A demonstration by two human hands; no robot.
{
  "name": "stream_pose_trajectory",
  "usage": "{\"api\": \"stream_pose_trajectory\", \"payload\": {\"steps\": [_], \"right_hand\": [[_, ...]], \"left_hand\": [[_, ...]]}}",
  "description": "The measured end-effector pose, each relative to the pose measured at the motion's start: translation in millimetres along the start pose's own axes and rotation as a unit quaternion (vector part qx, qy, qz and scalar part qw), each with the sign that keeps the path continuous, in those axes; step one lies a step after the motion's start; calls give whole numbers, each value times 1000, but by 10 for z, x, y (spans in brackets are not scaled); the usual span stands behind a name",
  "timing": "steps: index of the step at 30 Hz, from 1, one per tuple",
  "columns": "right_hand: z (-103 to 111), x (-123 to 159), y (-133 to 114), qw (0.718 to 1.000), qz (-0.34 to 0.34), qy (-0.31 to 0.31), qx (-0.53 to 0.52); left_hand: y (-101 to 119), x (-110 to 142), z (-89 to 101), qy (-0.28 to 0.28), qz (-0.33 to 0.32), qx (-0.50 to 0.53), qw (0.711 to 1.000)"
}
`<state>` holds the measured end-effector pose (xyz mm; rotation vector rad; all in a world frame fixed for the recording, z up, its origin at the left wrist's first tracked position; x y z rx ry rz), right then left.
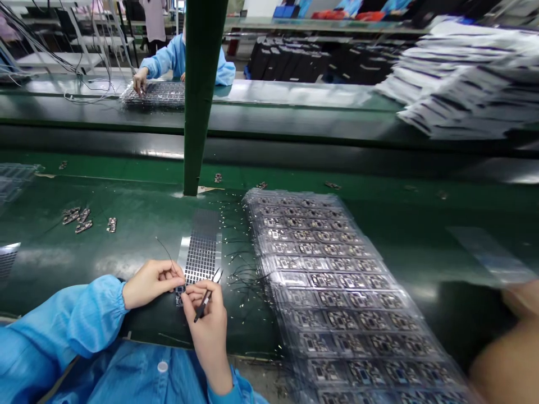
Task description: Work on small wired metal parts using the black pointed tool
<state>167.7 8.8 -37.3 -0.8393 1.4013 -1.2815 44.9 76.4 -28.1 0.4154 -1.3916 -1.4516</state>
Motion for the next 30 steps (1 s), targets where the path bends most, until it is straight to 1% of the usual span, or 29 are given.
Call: {"api": "stream_pose_trajectory", "payload": {"steps": [5, 7, 15, 17, 20, 21, 23, 25, 26, 28, 30], "right_hand": [[11, -2, -1, 1000, -2, 3, 7], [17, 1, -3, 1000, 0, 6, 13], [83, 11, -25, 999, -3, 40, 35], [76, 18, -12, 999, -7, 38, 25], [65, 42, 18, 999, -22, 37, 8], [84, 56, 29, 998, -33, 49, -2], [169, 94, 45, 992, -59, 101, -40], [276, 140, 45, 978, -83, 158, -107], [319, 161, 40, 970, -93, 174, -142], [389, 197, 26, 960, -116, 176, -184], [448, 247, 39, 959, -144, 162, -183]], "left_hand": [[103, 87, -14, 11, -76, -67, 995], [129, 113, -30, 13, -93, -88, 992], [126, 110, -78, 15, -81, -148, 986], [118, 105, -84, 12, -76, -146, 986], [116, 97, -80, 5, -76, -114, 991], [117, 93, -65, 8, -76, -99, 992], [105, 77, -12, 19, -66, -70, 995], [82, 57, 63, 35, -48, -48, 997], [70, 47, 99, 41, -39, -42, 998], [54, 28, 146, 38, -26, -43, 998], [44, 14, 128, 4, -16, -57, 998]]}}
Point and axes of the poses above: each hand's wrist, its own x-axis away from the middle knuckle, its own z-axis out of the back of the hand, y = z × x, the point moved 8 cm from there along -x, towards the middle knuckle, and after that the axes turned 11 degrees about z, right-handed, at the moved point
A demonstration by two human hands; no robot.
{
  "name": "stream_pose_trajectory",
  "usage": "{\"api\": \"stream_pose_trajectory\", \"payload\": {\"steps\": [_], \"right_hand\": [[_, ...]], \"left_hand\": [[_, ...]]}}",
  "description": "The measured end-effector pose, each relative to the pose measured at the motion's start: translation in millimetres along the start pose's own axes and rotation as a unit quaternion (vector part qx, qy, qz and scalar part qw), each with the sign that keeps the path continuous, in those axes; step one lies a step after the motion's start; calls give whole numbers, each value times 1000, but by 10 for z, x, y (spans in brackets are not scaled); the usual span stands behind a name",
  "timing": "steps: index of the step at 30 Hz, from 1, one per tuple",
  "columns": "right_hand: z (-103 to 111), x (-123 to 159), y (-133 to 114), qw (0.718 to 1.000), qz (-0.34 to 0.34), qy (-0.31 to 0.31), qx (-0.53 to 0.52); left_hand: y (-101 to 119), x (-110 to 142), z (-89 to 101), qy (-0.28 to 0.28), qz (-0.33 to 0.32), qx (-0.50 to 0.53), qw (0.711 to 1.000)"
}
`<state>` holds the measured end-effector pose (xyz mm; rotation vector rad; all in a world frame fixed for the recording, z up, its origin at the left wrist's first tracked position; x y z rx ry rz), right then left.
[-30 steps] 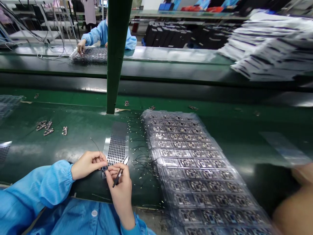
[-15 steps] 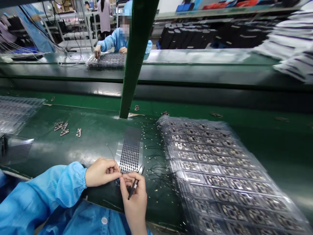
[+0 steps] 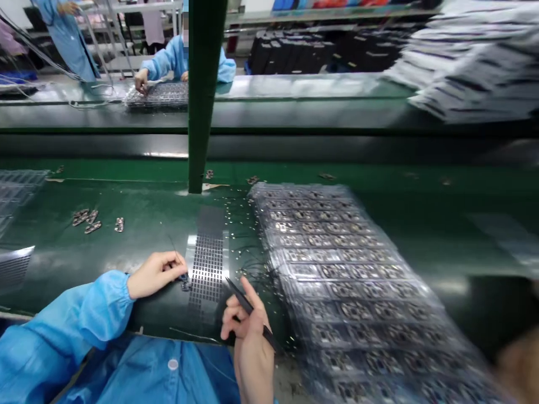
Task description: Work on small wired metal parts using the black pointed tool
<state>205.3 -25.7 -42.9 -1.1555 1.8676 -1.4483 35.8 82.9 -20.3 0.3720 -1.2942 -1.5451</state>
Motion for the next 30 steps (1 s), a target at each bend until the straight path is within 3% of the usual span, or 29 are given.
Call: {"api": "stream_pose_trajectory", "payload": {"steps": [4, 9, 17, 24, 30], "right_hand": [[131, 44, 68, 999, -21, -10, 48], [114, 55, 107, 997, -10, -39, 72], [115, 38, 30, 988, -26, -64, 138], [112, 13, -33, 956, 27, -99, 276], [122, 36, 3, 954, 27, -71, 290]], "left_hand": [[103, 63, -189, -125, -54, -36, 990], [210, 197, -361, -193, -119, -78, 971], [207, 212, -413, -184, -130, -128, 966], [199, 208, -415, -155, -124, -141, 970], [208, 205, -416, -151, -124, -140, 971]]}}
Point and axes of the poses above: each hand's wrist, its own x-axis away from the middle knuckle, its own z-axis out of the back of the hand, y = z × x, the point moved 8 cm from there along -x, towards the middle knuckle, and after that the axes turned 11 degrees about z, right-handed, at the moved point
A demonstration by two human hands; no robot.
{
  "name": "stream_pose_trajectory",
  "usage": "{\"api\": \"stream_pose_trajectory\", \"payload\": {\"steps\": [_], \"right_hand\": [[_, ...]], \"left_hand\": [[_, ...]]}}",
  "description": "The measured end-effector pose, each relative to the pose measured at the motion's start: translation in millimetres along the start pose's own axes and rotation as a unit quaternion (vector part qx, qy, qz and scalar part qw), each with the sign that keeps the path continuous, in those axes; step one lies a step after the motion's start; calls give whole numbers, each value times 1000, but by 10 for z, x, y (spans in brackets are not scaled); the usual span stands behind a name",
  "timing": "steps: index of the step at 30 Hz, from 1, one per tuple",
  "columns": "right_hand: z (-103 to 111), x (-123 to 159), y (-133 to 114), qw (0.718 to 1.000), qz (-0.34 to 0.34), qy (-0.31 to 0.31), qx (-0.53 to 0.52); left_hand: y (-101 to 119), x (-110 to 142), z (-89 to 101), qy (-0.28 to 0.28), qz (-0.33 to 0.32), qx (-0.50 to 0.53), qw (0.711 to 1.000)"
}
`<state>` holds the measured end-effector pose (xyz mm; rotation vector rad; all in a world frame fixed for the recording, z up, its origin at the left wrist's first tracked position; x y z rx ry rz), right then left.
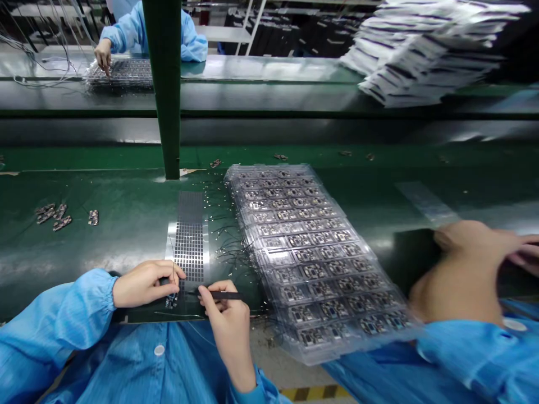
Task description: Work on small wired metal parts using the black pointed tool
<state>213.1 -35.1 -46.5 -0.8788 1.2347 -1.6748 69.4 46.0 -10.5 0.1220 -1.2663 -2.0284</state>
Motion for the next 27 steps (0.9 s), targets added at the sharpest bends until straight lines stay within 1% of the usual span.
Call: {"api": "stream_pose_trajectory", "payload": {"steps": [4, 9, 21, 27], "right_hand": [[-31, -7, -16, 1000, 13, -15, 20], [-28, -18, -39, 1000, 17, -10, 22], [-52, -11, -43, 999, 24, -27, 32], [-62, -12, -27, 999, 10, -22, 22]], "left_hand": [[1, 0, -2, 1, -3, 5, 1000], [2, -4, -7, 4, -3, 8, 1000], [-4, 1, -5, 8, -5, -6, 1000], [-17, -1, -11, 11, -7, -12, 1000]]}}
Point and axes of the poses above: each hand's wrist, its own x-axis away from the middle knuckle, its own z-axis out of the back of the hand, y = z × x, the point moved 8 cm from there along -x, towards the middle knuckle, and after that the axes turned 11 degrees about z, right-handed, at the moved point
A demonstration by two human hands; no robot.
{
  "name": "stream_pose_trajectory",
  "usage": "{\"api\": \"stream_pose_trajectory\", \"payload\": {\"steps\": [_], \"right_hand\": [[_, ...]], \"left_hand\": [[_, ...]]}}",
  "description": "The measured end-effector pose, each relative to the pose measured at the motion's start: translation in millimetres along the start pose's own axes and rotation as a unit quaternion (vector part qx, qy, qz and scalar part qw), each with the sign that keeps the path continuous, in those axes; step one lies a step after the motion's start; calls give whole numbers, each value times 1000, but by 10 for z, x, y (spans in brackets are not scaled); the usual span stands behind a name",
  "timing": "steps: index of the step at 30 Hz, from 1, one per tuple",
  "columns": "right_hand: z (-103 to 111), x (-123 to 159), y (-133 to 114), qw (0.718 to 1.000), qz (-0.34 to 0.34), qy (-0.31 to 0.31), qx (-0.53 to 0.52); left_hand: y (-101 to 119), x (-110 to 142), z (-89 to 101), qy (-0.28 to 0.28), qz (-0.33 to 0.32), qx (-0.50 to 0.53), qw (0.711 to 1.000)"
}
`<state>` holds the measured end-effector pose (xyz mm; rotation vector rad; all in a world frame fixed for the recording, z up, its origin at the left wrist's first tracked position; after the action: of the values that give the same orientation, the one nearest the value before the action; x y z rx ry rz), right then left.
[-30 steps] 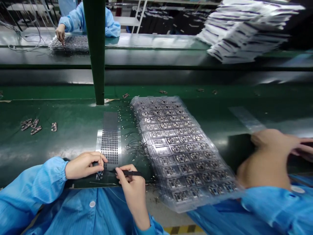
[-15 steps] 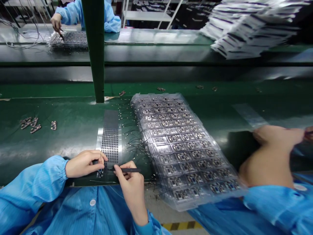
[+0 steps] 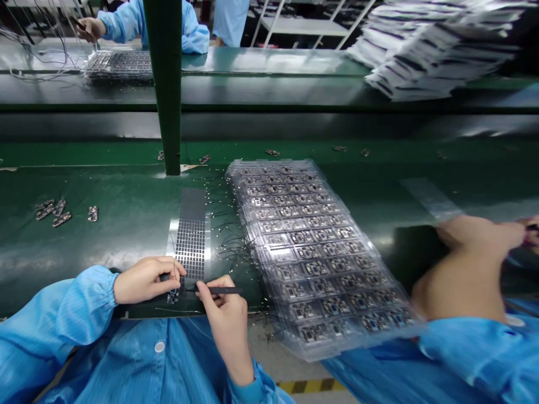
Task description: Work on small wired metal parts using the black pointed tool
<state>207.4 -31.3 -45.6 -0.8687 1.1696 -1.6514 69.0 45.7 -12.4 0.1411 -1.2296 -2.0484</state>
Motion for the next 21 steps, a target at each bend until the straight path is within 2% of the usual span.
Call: {"api": "stream_pose_trajectory", "payload": {"steps": [3, 9, 13, 18, 21], "right_hand": [[4, 5, -4, 1000, -3, 11, -25], [62, 7, -13, 989, 5, 43, -140], [80, -72, -62, 984, 36, 66, -164], [-51, -189, -98, 986, 41, 39, -158], [-74, -207, -113, 988, 43, 32, -147]], "left_hand": [[-10, 2, -4, 2, -2, 1, 1000], [-28, -18, -4, -2, 7, 15, 1000], [-95, -54, 18, -9, 57, 84, 995], [-231, -60, -17, -32, 149, 153, 976], [-260, -55, -53, -51, 172, 181, 967]]}}
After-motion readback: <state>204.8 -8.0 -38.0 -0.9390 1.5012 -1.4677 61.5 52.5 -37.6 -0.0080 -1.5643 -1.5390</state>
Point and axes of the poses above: each hand's wrist, its own x-axis away from the middle knuckle, its own z-axis out of the back of the hand, y = z × x, the point moved 8 cm from there along -x, towards the middle knuckle, and after that the axes turned 11 degrees about z, right-handed, at the moved point
